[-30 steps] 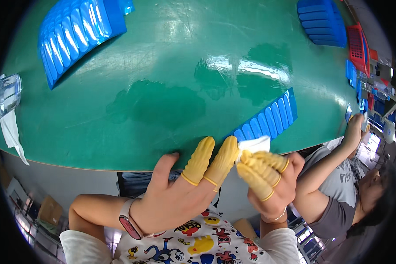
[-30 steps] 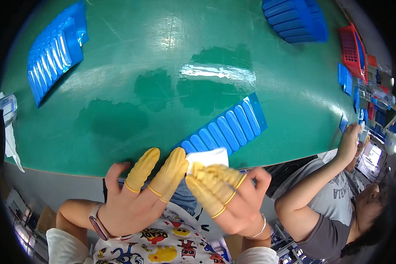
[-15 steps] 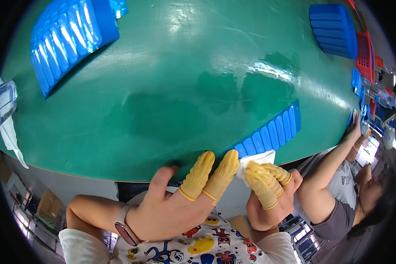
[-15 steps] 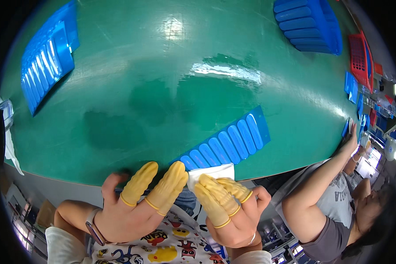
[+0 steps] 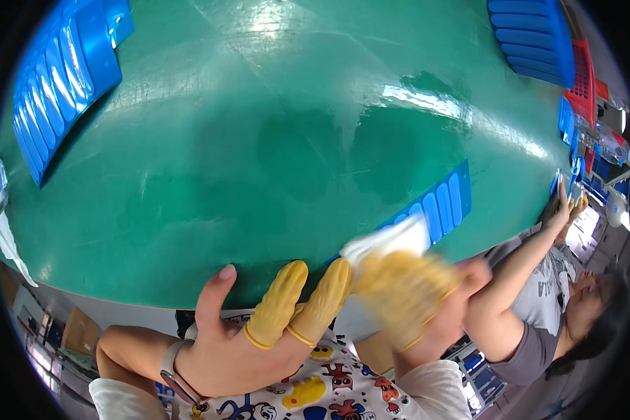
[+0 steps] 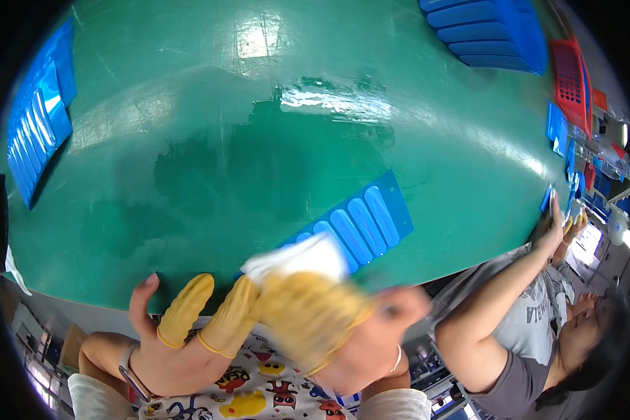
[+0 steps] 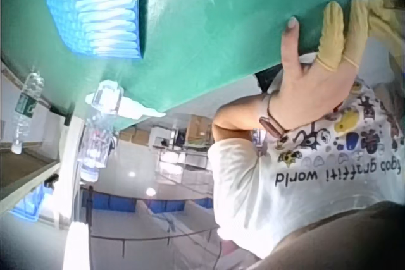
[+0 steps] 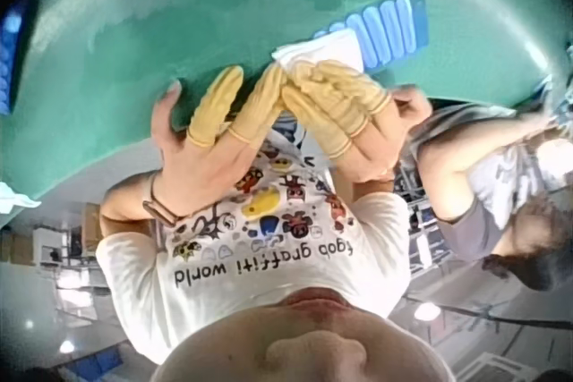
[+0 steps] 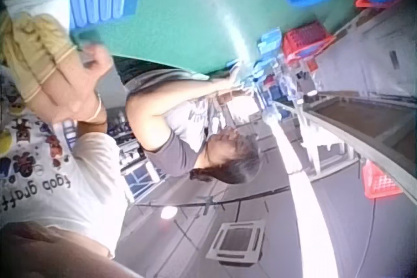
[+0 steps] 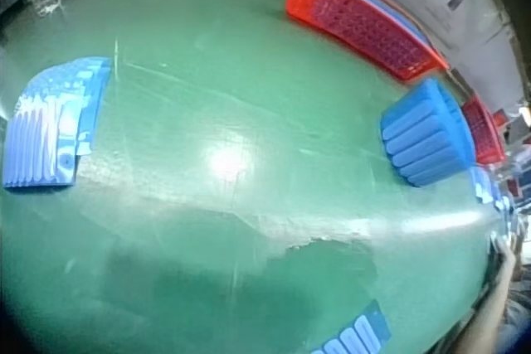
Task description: The person cleans blue plastic components by wiping them with a white cloth at a manufacturing workbench.
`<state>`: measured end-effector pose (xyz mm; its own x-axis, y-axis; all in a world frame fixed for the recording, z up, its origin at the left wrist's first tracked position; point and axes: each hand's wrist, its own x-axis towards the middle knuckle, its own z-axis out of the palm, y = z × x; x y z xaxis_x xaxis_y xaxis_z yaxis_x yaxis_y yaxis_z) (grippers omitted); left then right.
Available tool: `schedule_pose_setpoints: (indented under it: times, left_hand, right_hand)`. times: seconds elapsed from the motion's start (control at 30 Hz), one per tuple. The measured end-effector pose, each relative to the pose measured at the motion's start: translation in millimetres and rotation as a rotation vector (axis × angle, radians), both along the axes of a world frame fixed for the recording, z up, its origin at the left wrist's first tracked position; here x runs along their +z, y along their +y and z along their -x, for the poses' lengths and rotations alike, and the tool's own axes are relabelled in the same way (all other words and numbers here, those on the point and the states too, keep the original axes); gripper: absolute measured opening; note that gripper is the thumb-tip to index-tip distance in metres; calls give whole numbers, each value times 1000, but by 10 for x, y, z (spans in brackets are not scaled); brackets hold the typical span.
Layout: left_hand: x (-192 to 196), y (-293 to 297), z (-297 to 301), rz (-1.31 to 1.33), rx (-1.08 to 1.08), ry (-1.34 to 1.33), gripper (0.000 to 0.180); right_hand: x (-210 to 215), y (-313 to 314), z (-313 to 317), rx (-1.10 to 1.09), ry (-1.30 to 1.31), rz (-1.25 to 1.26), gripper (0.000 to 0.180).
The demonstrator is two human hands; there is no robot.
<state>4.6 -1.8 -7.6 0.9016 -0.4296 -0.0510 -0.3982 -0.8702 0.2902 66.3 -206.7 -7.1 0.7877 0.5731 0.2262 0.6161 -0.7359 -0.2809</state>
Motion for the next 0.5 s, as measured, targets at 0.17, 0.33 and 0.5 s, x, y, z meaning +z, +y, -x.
schedule_pose_setpoints:
  times: [0.17,0.33,0.5]
  left_hand:
    - [3,-98,-90,19,25,-19,37]
    - [22,-100,-109,33,55,12,35]
    - [42,-103,-139,51,-12,3,40]
  right_hand:
    - [-98,-94,-224,-335,248,-198,23]
    - [69,-289,-85,300,174,-27,24]
    - [-72,-200,-330,-342,125,-168,23]
